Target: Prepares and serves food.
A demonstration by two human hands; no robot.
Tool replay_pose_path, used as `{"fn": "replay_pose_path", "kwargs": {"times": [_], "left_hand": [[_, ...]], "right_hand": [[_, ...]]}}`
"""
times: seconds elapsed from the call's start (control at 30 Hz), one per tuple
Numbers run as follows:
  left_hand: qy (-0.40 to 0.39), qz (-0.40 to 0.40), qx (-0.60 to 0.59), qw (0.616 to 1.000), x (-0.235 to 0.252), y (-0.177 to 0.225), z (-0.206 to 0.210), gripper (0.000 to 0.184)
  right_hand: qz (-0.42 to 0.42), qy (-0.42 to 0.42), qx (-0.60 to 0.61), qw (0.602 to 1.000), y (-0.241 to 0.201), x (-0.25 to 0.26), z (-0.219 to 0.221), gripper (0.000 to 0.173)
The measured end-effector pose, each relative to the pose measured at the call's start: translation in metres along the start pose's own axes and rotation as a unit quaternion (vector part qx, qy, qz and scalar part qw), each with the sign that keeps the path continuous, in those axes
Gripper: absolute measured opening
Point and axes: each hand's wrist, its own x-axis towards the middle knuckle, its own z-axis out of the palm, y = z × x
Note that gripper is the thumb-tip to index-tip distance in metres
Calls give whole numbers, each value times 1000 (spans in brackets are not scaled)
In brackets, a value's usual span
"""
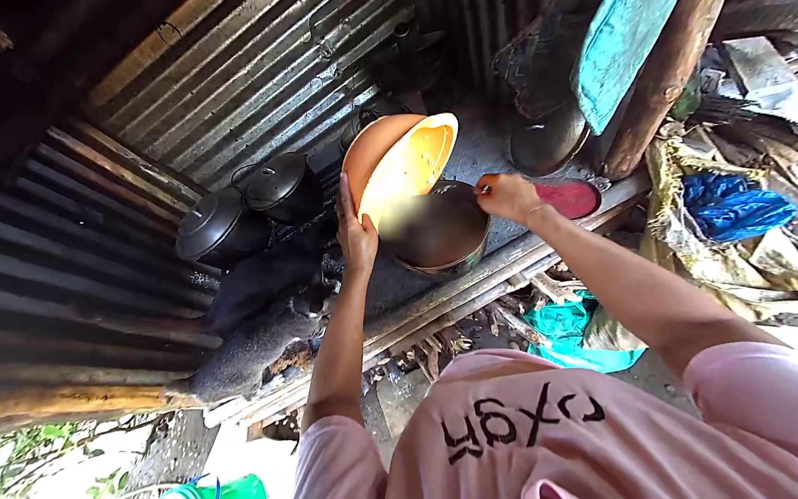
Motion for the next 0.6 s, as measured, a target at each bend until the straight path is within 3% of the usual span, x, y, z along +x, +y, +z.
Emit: {"fn": "replay_pose_path", "kwargs": {"times": [0.13, 0.23, 0.37, 0.5, 0.6], "left_hand": [[34, 31, 7, 999, 3, 2, -16, 79], [66, 60, 23, 996, 5, 3, -21, 76], [73, 93, 68, 991, -11, 5, -1, 76], [-68, 101, 95, 988, -44, -11, 35, 85], [-80, 108, 94, 986, -46, -25, 41, 86]], "right_hand": [[165, 24, 210, 964, 22, 18, -4, 21], [235, 27, 465, 853, 20, 32, -3, 21], [236, 10, 609, 757, 8, 50, 0, 36], [225, 15, 728, 647, -27, 46, 2, 29], [227, -14, 740, 633, -25, 48, 10, 26]]}}
